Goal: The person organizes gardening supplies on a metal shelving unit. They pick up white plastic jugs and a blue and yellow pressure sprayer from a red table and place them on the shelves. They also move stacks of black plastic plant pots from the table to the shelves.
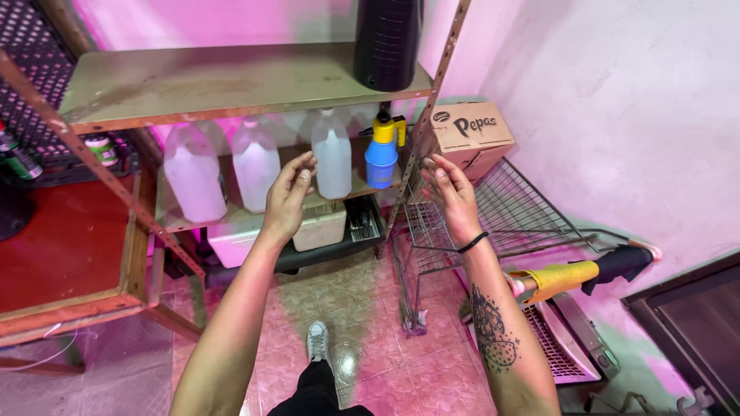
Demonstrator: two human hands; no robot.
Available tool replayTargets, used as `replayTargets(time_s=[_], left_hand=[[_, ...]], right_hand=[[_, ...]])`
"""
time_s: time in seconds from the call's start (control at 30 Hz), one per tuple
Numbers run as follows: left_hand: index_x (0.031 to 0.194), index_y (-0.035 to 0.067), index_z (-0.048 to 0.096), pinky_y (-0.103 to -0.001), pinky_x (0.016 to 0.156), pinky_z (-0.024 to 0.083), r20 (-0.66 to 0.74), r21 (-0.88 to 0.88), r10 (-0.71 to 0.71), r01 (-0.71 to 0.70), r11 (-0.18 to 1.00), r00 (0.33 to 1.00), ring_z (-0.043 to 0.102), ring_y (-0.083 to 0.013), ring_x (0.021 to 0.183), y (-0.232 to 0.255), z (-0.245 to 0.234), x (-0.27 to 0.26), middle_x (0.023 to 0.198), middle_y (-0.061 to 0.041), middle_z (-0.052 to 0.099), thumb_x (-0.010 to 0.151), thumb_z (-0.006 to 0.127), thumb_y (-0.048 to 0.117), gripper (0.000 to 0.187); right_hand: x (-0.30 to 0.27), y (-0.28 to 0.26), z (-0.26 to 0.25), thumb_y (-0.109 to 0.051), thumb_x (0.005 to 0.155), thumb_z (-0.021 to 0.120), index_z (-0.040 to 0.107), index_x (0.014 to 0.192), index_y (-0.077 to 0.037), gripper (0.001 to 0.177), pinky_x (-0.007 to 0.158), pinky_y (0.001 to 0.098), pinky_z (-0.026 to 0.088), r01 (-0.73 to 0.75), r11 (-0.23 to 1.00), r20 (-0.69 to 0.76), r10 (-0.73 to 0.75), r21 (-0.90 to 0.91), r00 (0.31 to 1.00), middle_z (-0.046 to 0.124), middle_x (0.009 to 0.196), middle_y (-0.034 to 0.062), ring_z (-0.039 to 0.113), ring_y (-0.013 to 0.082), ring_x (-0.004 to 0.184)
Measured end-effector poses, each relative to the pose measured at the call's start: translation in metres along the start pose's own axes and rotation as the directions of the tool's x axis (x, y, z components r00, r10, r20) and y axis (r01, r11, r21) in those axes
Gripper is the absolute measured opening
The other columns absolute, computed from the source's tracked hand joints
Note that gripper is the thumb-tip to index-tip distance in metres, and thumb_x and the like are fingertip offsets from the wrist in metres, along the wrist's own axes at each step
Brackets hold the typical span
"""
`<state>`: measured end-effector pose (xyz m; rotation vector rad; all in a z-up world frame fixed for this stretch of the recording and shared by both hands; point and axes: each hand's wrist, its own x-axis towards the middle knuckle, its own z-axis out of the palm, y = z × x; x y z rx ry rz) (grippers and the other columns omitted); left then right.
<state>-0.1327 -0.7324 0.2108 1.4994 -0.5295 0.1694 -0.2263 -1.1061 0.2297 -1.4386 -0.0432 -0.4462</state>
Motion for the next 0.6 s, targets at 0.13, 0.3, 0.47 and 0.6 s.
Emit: replayTargets(time_s=[0.13, 0.3, 0.47, 0.6], left_hand=[[0.176, 0.015, 0.066, -0.052, 0.114, 0.066, 0.03, -0.021, 0.028, -0.027, 0.999, 0.999, 0.07, -0.0367, 0.152, -0.008, 0.028, 0.052, 0.166, -0.019, 0.071, 0.129, 0.057, 0.028, 0.049], [0.179, 0.014, 0.062, -0.058, 0.115, 0.065, 0.02, 0.014, 0.072, -0.072, 0.997, 0.997, 0.066, -0.044, 0.155, -0.019, 0.052, 0.125, 0.171, -0.024, 0.066, 0.13, 0.06, 0.034, 0.054], [0.184, 0.013, 0.054, -0.063, 0.121, 0.062, 0.037, 0.072, 0.094, -0.096, 0.993, 0.995, 0.062, -0.0518, 0.16, -0.064, 0.062, 0.214, 0.177, -0.028, 0.059, 0.13, 0.059, 0.036, 0.058], [0.188, 0.016, 0.048, -0.069, 0.133, 0.053, 0.046, 0.104, 0.116, -0.121, 0.987, 0.992, 0.054, -0.0549, 0.167, -0.065, 0.071, 0.276, 0.183, -0.027, 0.052, 0.131, 0.057, 0.036, 0.061]], right_hand=[[0.022, -0.011, -0.026, -0.038, 0.126, 0.07, 0.066, 0.174, -0.016, 0.054, 0.12, 0.049, 0.067, 0.004, 1.0, -0.067, -0.006, -0.029, 0.998, 0.074, 0.17, 0.0138, 0.074, 0.0294, 0.153], [0.073, -0.017, -0.04, -0.04, 0.127, 0.069, 0.063, 0.177, -0.016, 0.057, 0.125, 0.0564, 0.06, 0.042, 0.995, -0.068, -0.048, -0.089, 0.996, 0.069, 0.174, 0.0167, 0.066, 0.0353, 0.162], [0.154, 0.008, -0.036, -0.045, 0.128, 0.067, 0.06, 0.18, -0.017, 0.06, 0.128, 0.0618, 0.056, 0.057, 0.988, -0.058, -0.066, -0.145, 0.996, 0.065, 0.178, 0.0183, 0.06, 0.0397, 0.167], [0.232, 0.031, -0.025, -0.045, 0.129, 0.068, 0.06, 0.182, -0.019, 0.059, 0.133, 0.0643, 0.05, 0.067, 0.988, -0.044, -0.074, -0.138, 0.996, 0.06, 0.183, 0.0158, 0.053, 0.0401, 0.171]])
